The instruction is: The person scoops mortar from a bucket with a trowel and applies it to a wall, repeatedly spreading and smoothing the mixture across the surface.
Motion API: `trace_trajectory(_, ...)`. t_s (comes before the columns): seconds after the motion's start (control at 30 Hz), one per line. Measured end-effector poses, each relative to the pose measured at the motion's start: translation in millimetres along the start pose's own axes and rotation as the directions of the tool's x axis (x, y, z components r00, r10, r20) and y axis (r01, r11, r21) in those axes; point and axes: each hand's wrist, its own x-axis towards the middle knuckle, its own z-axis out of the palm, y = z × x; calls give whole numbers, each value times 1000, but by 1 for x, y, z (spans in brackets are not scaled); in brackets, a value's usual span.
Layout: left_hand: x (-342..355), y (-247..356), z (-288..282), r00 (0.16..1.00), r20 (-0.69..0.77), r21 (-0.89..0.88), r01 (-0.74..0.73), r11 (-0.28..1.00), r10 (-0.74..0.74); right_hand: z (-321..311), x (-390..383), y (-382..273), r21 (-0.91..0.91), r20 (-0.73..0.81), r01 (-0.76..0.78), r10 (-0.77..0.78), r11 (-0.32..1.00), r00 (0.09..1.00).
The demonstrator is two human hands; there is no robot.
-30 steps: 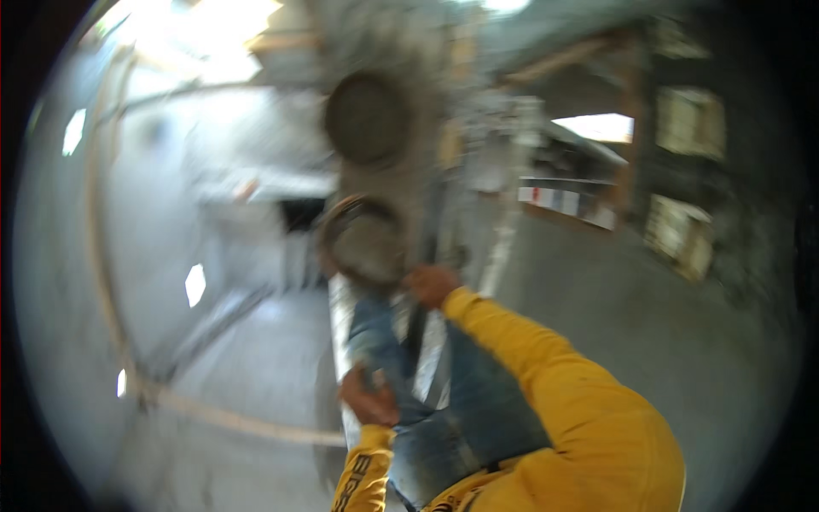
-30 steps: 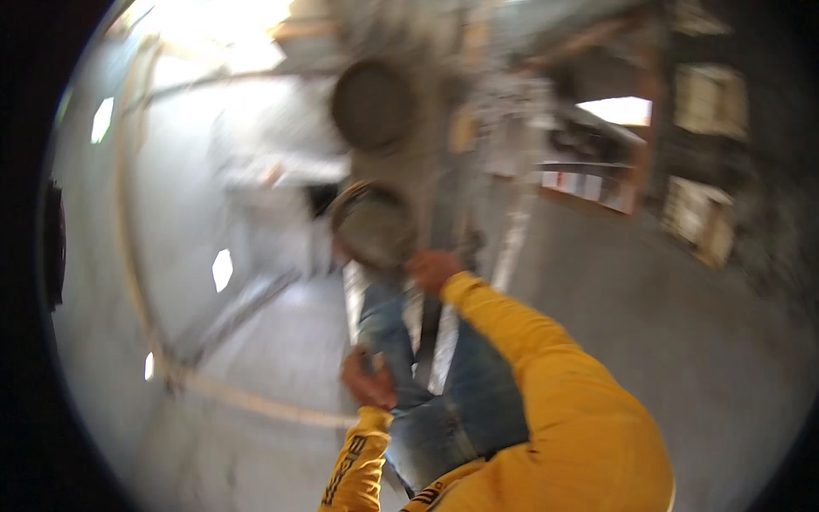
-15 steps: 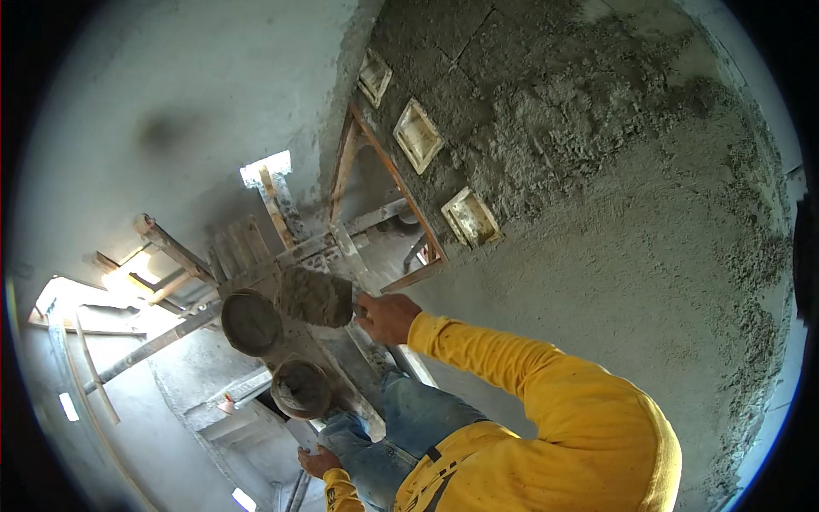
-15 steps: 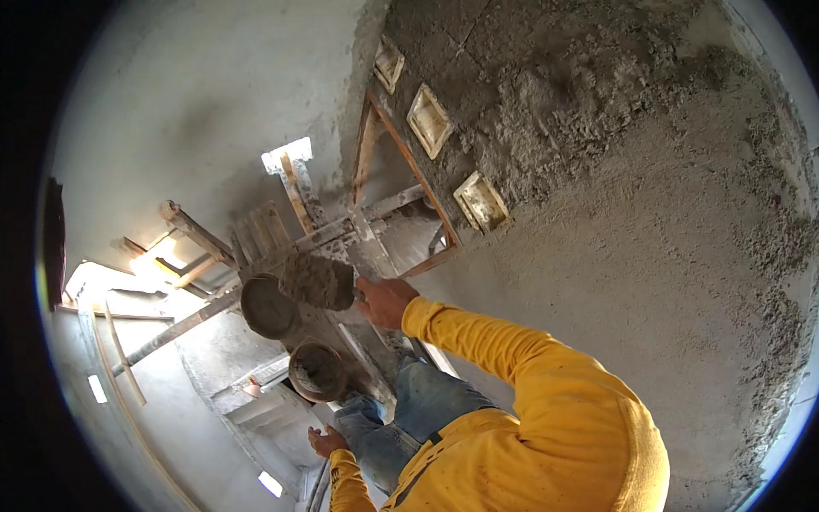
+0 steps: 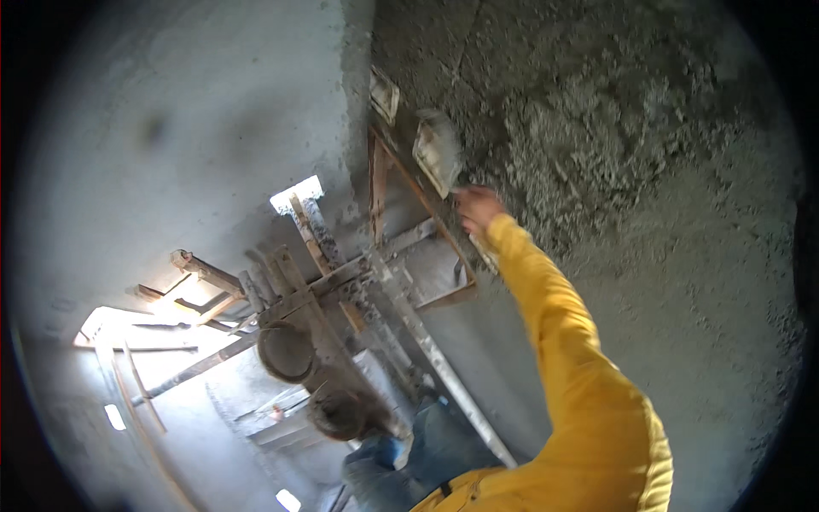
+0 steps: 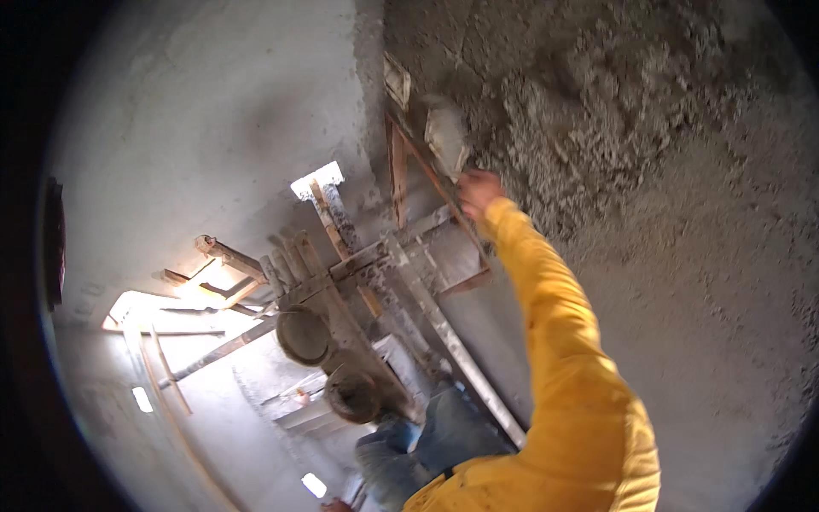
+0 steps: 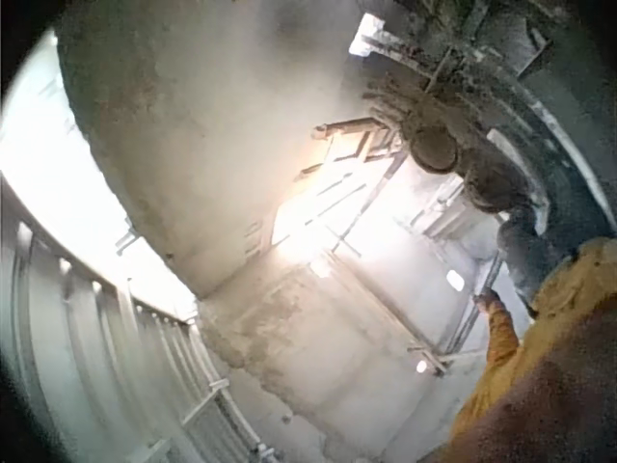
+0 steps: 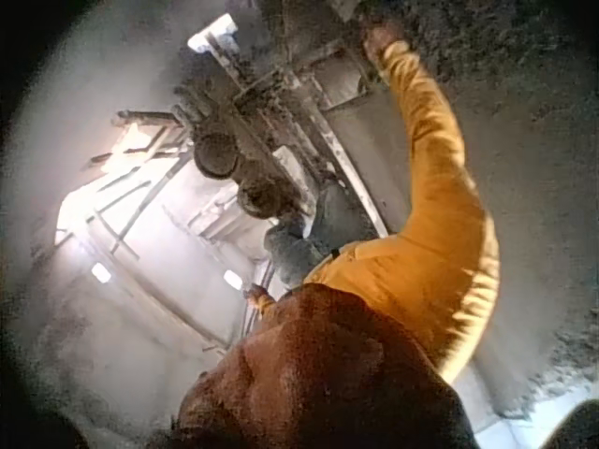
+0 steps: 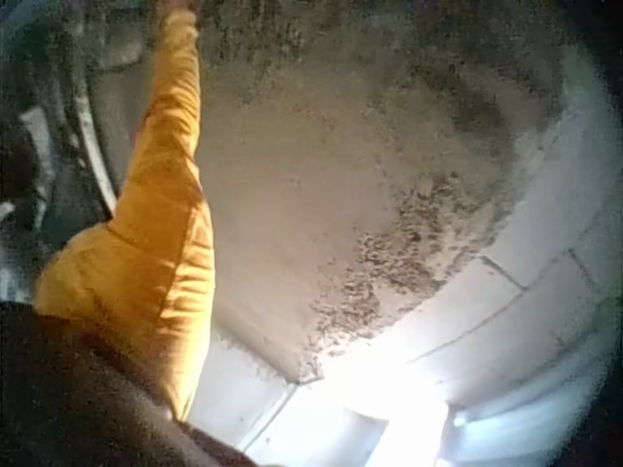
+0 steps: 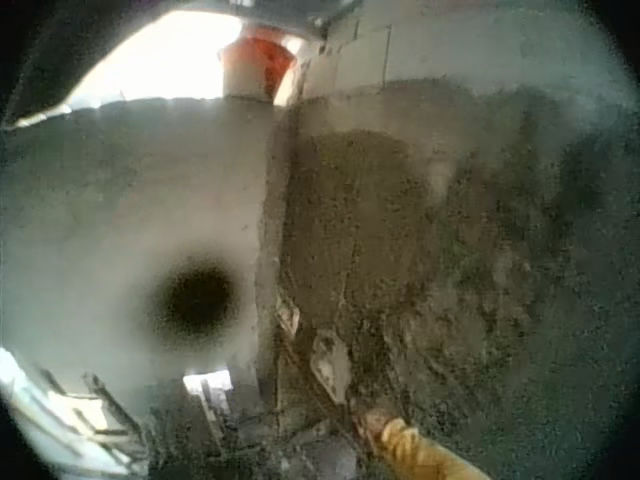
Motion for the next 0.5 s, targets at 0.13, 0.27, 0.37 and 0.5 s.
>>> trace_trajectory(0.13,-33,6,-14,951,198,585,-311,749,239,-121,-152,141,-141,-158,52,-74,989,985)
trace_trajectory(0.27,-5,86,-35,893,27,-472,408,782,-449,-135,-223,173,-264,-200,-113,60,958,978)
trace_trajectory(0.37,28,116,-60,890,158,-618,427,660,-428,-102,-174,187,-771,24,246,-360,587,933)
trace_trajectory(0.5,23,152,-107,949,55,-800,227,555,-309,-22,-38,136,-790,-1,263,-430,554,903)
